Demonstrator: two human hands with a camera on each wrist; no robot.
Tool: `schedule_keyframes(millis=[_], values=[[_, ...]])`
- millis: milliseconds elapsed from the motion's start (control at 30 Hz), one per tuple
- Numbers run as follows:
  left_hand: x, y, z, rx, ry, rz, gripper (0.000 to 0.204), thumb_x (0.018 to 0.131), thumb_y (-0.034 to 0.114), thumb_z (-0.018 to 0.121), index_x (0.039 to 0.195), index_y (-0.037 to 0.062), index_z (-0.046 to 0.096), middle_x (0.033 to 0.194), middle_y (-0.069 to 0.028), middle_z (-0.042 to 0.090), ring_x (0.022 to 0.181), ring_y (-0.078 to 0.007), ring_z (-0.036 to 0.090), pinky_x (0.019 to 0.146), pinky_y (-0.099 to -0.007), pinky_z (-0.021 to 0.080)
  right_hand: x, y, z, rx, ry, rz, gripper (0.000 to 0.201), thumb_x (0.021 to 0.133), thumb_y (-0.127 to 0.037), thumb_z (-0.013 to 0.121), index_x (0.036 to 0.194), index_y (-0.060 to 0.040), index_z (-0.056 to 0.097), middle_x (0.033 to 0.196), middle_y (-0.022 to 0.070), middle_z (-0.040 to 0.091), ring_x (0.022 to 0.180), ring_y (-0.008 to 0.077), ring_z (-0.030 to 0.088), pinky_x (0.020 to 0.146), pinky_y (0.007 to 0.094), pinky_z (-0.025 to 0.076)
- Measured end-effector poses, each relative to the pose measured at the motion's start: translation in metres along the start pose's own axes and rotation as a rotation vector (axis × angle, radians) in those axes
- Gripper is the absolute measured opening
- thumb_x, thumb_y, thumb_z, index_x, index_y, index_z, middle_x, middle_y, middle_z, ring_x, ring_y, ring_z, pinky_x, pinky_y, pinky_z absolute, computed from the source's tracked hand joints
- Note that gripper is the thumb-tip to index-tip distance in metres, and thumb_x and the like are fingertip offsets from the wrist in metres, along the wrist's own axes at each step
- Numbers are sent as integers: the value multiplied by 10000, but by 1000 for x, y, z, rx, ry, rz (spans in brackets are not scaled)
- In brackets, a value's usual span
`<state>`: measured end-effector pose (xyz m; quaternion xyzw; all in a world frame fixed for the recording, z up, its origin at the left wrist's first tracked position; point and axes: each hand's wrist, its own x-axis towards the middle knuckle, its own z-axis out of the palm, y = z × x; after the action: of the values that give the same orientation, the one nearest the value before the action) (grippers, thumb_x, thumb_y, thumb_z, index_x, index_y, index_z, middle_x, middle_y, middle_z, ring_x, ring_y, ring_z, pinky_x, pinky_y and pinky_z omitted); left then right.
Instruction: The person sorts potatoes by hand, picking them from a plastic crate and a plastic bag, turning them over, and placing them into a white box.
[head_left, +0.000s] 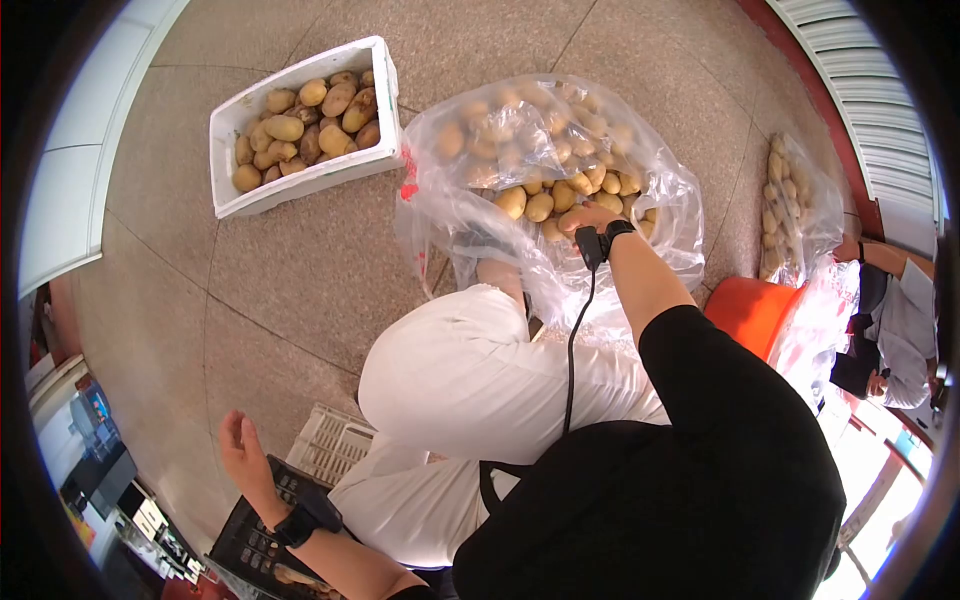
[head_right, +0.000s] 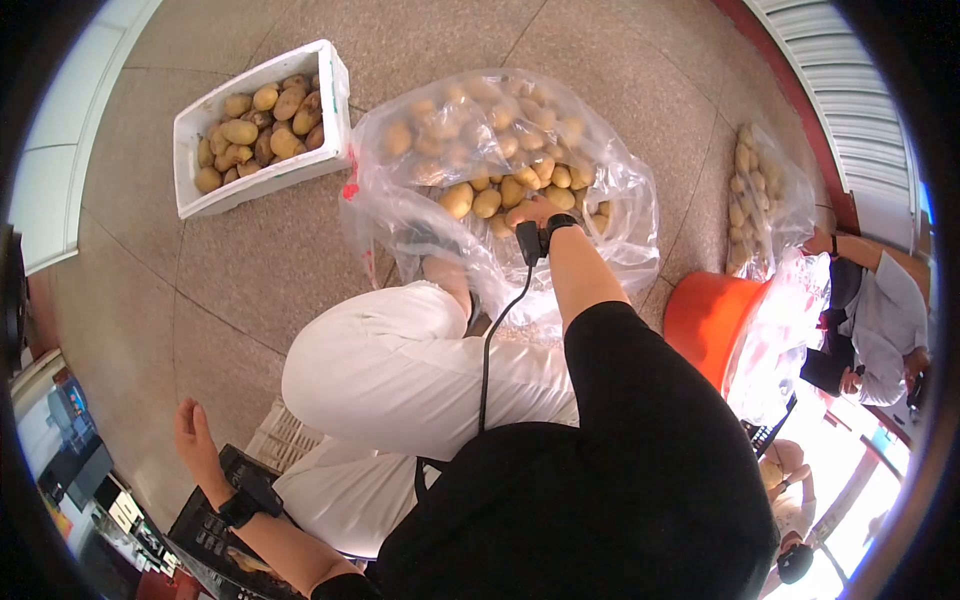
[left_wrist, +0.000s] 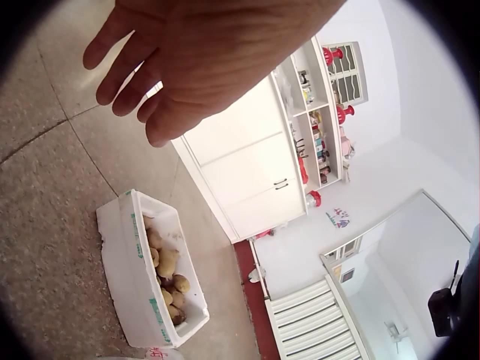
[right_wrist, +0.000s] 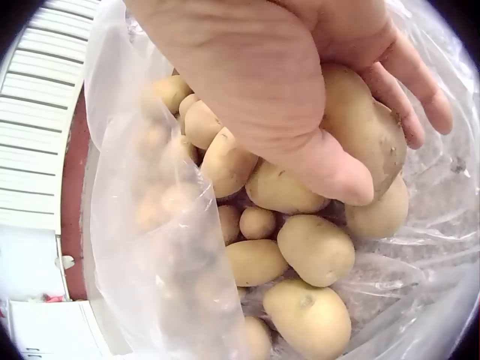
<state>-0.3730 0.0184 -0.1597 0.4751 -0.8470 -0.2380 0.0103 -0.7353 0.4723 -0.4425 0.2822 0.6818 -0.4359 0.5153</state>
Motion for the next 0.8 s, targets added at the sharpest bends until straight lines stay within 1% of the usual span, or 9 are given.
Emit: schedule_keyframes(millis=[100, 200, 300, 367, 400, 433, 500, 633, 800], values=[[-1, 1, 0, -20, 14, 1, 331, 877, 218, 528, 1101, -25, 528, 1060, -146, 575, 988, -224, 553, 854, -307, 423, 11, 10, -5, -71, 18, 26, 984, 649, -98, 702, 1398, -169, 67, 952, 219, 555, 591, 301, 606, 472, 420, 516], [-2, 8, -2, 5, 6, -13, 323, 876, 206, 532, 1105, -21, 528, 1065, -141, 573, 985, -215, 551, 853, -303, 422, 92, 65, -33, -145, -4, 16, 1019, 629, -101, 719, 1399, -171, 56, 971, 223, 552, 588, 318, 601, 478, 433, 514], [2, -3, -3, -65, -42, 7, 309, 875, 183, 533, 1109, -18, 525, 1068, -131, 569, 991, -206, 546, 857, -296, 419, 49, 50, -8, -299, 42, -60, 1034, 569, -148, 765, 1379, -137, 122, 1080, 242, 501, 762, 342, 599, 640, 451, 519], [3, -3, -2, -78, -52, 5, 302, 875, 171, 532, 1110, -18, 523, 1069, -127, 567, 995, -202, 543, 860, -293, 417, 9, 32, 18, -704, 318, -167, 965, 492, -305, 780, 1261, 10, 290, 1235, 166, 399, 926, 299, 558, 835, 363, 450], [2, -2, -3, -90, -56, 5, 296, 875, 160, 530, 1110, -19, 520, 1070, -123, 565, 1000, -197, 540, 863, -290, 415, 22, 47, 25, -925, 456, -430, 1000, 516, -263, 779, 1300, -34, 203, 1277, 190, 313, 1000, 335, 534, 834, 397, 460], [2, 1, -3, -90, -57, 1, 296, 875, 160, 530, 1110, -19, 520, 1070, -123, 565, 1000, -197, 540, 863, -290, 415, 32, 59, 21, -928, 455, -429, 1000, 516, -263, 779, 1300, -34, 203, 1277, 190, 313, 1000, 335, 534, 834, 397, 460], [0, 8, -2, -49, -37, -14, 293, 876, 153, 526, 1112, -19, 518, 1065, -124, 566, 1003, -197, 540, 865, -289, 414, -5, 47, 41, -1045, 371, -558, 913, 536, -251, 766, 1284, -101, 265, 1187, 248, 379, 1041, 390, 482, 847, 442, 441], [-1, 6, -4, -20, -36, 7, 294, 876, 154, 524, 1116, -16, 521, 1064, -123, 569, 999, -201, 544, 863, -293, 417, -23, 37, 69, -1119, 434, -346, 868, 558, -294, 757, 1272, -136, 289, 1181, 202, 395, 1037, 369, 493, 827, 419, 462], [-5, 3, -5, 21, -18, 39, 294, 868, 156, 528, 1108, -13, 526, 1051, -124, 575, 991, -197, 551, 845, -303, 431, -26, 28, 83, -1348, 435, -395, 779, 570, -330, 740, 1233, -170, 363, 1182, 189, 409, 1044, 359, 493, 830, 402, 465]])
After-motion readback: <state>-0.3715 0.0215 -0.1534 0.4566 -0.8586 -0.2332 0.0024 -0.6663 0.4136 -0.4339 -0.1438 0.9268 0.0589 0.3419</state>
